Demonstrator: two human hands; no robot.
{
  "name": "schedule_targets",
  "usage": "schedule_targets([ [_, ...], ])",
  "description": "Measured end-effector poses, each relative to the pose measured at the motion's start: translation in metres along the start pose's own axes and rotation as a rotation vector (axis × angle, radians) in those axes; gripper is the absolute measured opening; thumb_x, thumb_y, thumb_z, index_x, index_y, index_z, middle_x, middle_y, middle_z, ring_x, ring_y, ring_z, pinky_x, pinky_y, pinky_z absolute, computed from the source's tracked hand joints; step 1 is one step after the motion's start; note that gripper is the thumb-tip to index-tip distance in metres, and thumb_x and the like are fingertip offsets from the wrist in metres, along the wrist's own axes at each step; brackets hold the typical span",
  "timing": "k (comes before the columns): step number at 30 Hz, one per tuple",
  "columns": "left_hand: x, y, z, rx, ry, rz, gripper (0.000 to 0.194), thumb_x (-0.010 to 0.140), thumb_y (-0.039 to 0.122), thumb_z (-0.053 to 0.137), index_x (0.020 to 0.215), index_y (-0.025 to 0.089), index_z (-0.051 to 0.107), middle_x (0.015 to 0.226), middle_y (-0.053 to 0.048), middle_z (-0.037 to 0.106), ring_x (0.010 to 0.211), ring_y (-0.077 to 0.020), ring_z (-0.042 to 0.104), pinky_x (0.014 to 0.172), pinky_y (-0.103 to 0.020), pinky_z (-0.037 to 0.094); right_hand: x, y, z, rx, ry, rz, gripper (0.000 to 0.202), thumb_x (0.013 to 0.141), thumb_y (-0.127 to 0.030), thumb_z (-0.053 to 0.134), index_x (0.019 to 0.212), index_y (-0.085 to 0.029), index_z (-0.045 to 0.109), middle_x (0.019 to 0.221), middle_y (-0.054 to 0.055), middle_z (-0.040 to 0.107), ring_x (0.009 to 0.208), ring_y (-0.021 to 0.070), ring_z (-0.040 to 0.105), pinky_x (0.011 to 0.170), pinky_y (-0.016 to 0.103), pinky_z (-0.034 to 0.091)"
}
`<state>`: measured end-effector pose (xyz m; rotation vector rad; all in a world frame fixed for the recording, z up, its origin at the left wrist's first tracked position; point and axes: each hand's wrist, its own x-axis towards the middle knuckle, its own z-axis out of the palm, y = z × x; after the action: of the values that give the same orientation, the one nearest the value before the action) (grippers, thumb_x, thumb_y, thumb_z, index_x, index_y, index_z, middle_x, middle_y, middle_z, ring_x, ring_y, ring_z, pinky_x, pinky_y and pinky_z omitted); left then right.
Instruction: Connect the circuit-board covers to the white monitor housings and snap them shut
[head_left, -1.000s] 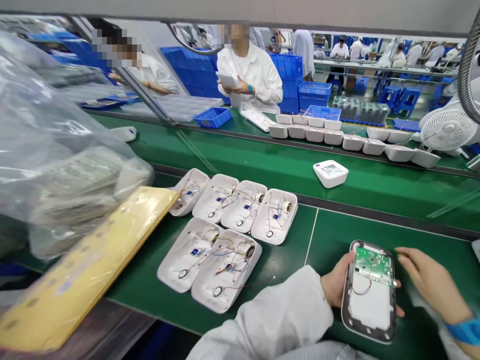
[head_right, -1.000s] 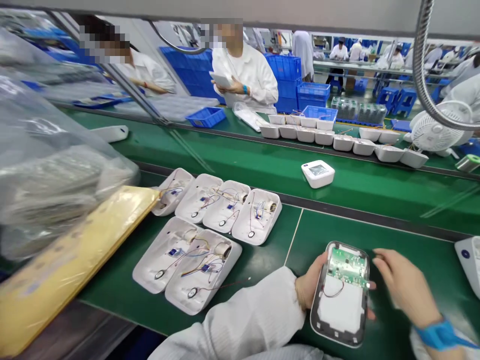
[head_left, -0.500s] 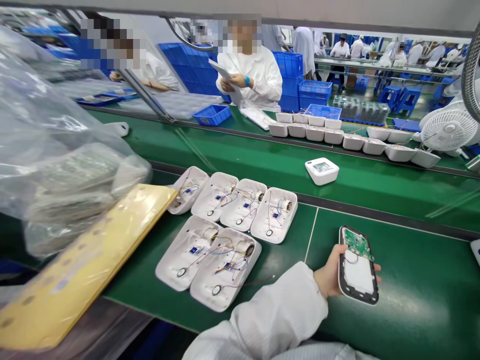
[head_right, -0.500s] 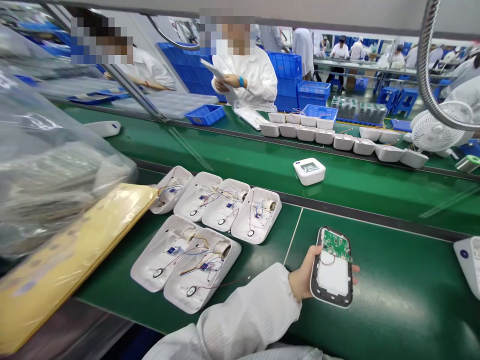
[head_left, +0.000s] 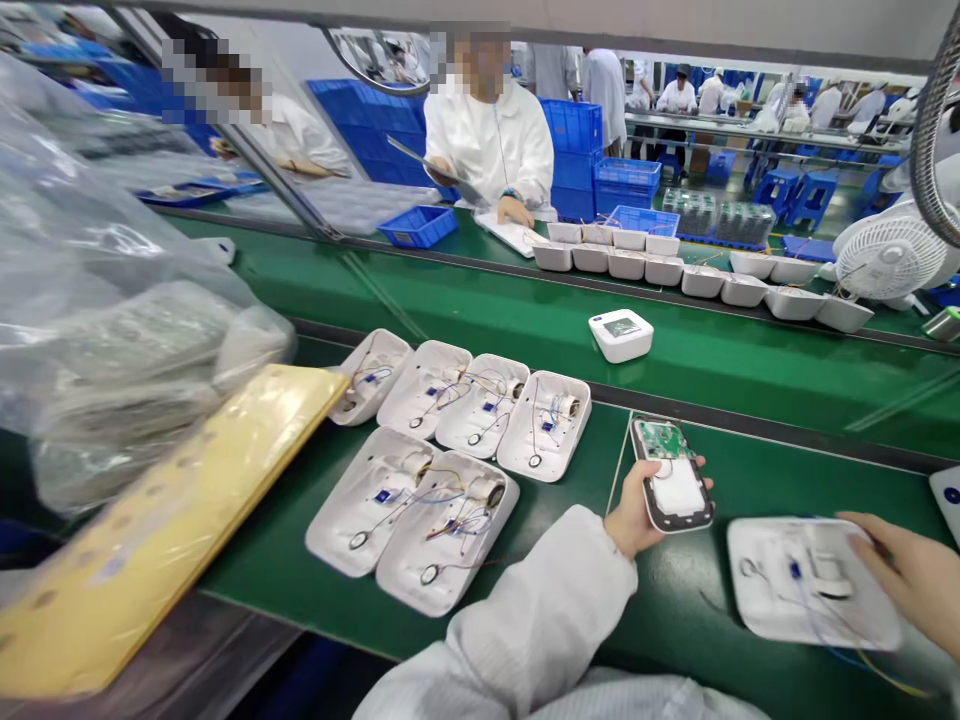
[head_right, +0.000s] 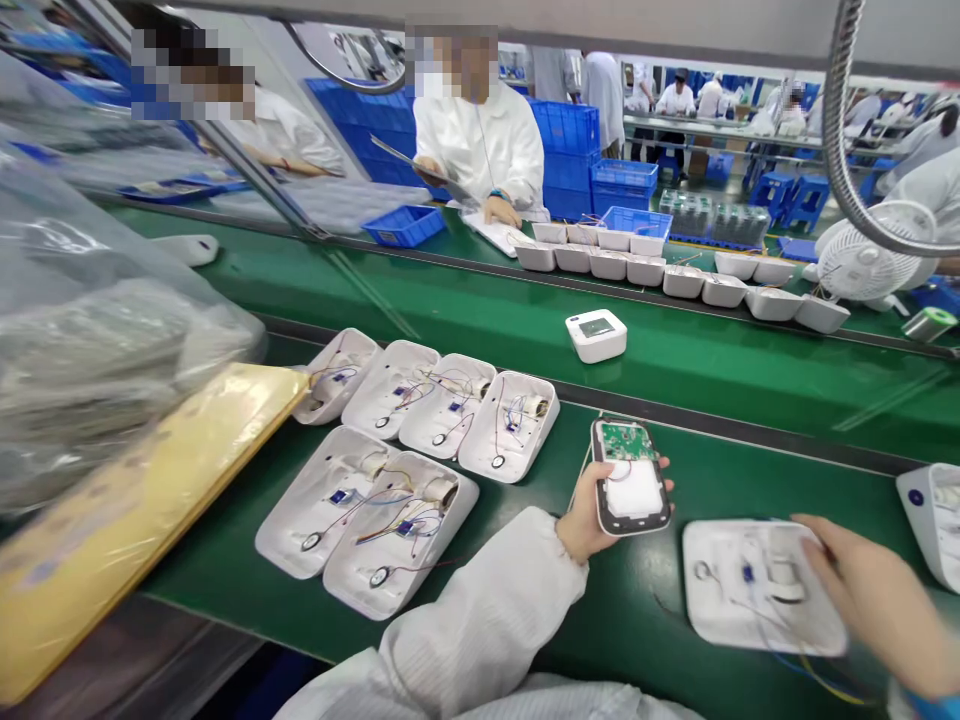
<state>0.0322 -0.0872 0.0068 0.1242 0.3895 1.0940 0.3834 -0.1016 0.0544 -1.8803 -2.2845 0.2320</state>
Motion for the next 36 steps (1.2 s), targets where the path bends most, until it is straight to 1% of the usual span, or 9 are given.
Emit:
schedule_targets([
  [3, -0.002, 0.010, 0.000, 0.023, 0.025, 0.122, 0.056, 0.062, 0.028, 0.065, 0.115, 0.010, 0.066, 0.118, -0.014, 0.068, 0.102, -0.0321, 0.066, 0.095, -0.049, 0.048, 0.016, -0.056, 0.013, -0.073, -0.085, 0.022, 0.047, 0.094, -0.043, 0.034, 0.117, -0.024, 0.070, 0.101, 0.005, 0.076, 0.085, 0.0289, 0.073, 0.076, 0.042, 0.056],
  [5, -0.004, 0.015, 0.000, 0.029, 0.032, 0.163, 0.056, 0.062, 0.027, 0.065, 0.114, 0.008, 0.067, 0.118, -0.015, 0.068, 0.105, -0.0329, 0.066, 0.098, -0.049, 0.047, 0.022, -0.078, 0.018, -0.130, -0.087, 0.052, 0.048, 0.094, -0.036, 0.030, 0.120, -0.023, 0.068, 0.105, 0.006, 0.075, 0.089, 0.0301, 0.072, 0.077, 0.043, 0.055],
  [9, -0.007, 0.021, 0.002, 0.056, -0.039, 0.175, 0.059, 0.064, 0.029, 0.066, 0.120, 0.010, 0.065, 0.123, -0.015, 0.066, 0.109, -0.0332, 0.065, 0.100, -0.049, 0.046, 0.024, -0.083, 0.019, -0.151, -0.111, 0.055, 0.044, 0.094, -0.034, 0.033, 0.118, -0.023, 0.068, 0.102, 0.006, 0.075, 0.085, 0.0287, 0.072, 0.072, 0.041, 0.054],
  [14, -0.008, 0.023, 0.002, -0.020, -0.075, 0.078, 0.067, 0.074, 0.054, 0.063, 0.125, 0.010, 0.061, 0.128, -0.018, 0.064, 0.110, -0.0345, 0.065, 0.101, -0.050, 0.044, 0.015, -0.081, 0.011, -0.078, 0.170, -0.179, 0.042, 0.097, -0.041, 0.039, 0.111, -0.015, 0.069, 0.109, 0.012, 0.071, 0.101, 0.0295, 0.067, 0.089, 0.045, 0.053],
  [16, -0.007, 0.023, 0.001, -0.055, -0.088, 0.061, 0.072, 0.076, 0.061, 0.058, 0.127, 0.010, 0.059, 0.127, -0.019, 0.064, 0.109, -0.0343, 0.066, 0.103, -0.050, 0.043, 0.007, -0.089, 0.005, -0.015, 0.192, -0.293, 0.037, 0.099, -0.042, 0.043, 0.106, -0.018, 0.070, 0.106, 0.011, 0.070, 0.100, 0.0267, 0.066, 0.088, 0.042, 0.054],
  [19, -0.007, 0.023, 0.000, -0.027, -0.094, 0.051, 0.073, 0.074, 0.055, 0.056, 0.127, 0.004, 0.060, 0.132, -0.022, 0.061, 0.114, -0.0346, 0.063, 0.104, -0.048, 0.043, -0.007, -0.105, -0.001, 0.069, -0.031, -0.462, 0.028, 0.100, -0.040, 0.048, 0.106, -0.025, 0.071, 0.103, 0.007, 0.071, 0.092, 0.0211, 0.068, 0.080, 0.034, 0.056],
  [22, -0.009, 0.023, 0.001, 0.020, -0.120, 0.038, 0.073, 0.070, 0.044, 0.057, 0.127, 0.000, 0.060, 0.137, -0.025, 0.057, 0.116, -0.0342, 0.062, 0.103, -0.047, 0.045, -0.016, -0.119, 0.000, 0.082, -0.224, -0.542, 0.028, 0.101, -0.040, 0.049, 0.114, -0.029, 0.072, 0.102, 0.006, 0.071, 0.090, 0.0214, 0.068, 0.080, 0.035, 0.057],
  [30, -0.016, 0.023, 0.010, 0.158, -0.066, 0.091, 0.068, 0.069, 0.036, 0.056, 0.129, 0.004, 0.058, 0.133, -0.022, 0.061, 0.123, -0.0392, 0.059, 0.106, -0.053, 0.044, -0.006, -0.129, -0.009, 0.260, -0.339, -0.435, 0.037, 0.105, -0.029, 0.037, 0.116, -0.020, 0.071, 0.103, 0.009, 0.073, 0.094, 0.0206, 0.069, 0.085, 0.035, 0.056],
  [36, -0.018, 0.020, 0.013, 0.218, -0.056, 0.067, 0.070, 0.069, 0.036, 0.054, 0.132, 0.004, 0.057, 0.138, -0.022, 0.058, 0.125, -0.0403, 0.058, 0.107, -0.055, 0.045, -0.008, -0.121, -0.018, 0.453, -0.378, -0.385, 0.053, 0.090, -0.011, 0.039, 0.139, -0.021, 0.056, 0.117, 0.008, 0.070, 0.103, 0.0181, 0.068, 0.088, 0.032, 0.055],
])
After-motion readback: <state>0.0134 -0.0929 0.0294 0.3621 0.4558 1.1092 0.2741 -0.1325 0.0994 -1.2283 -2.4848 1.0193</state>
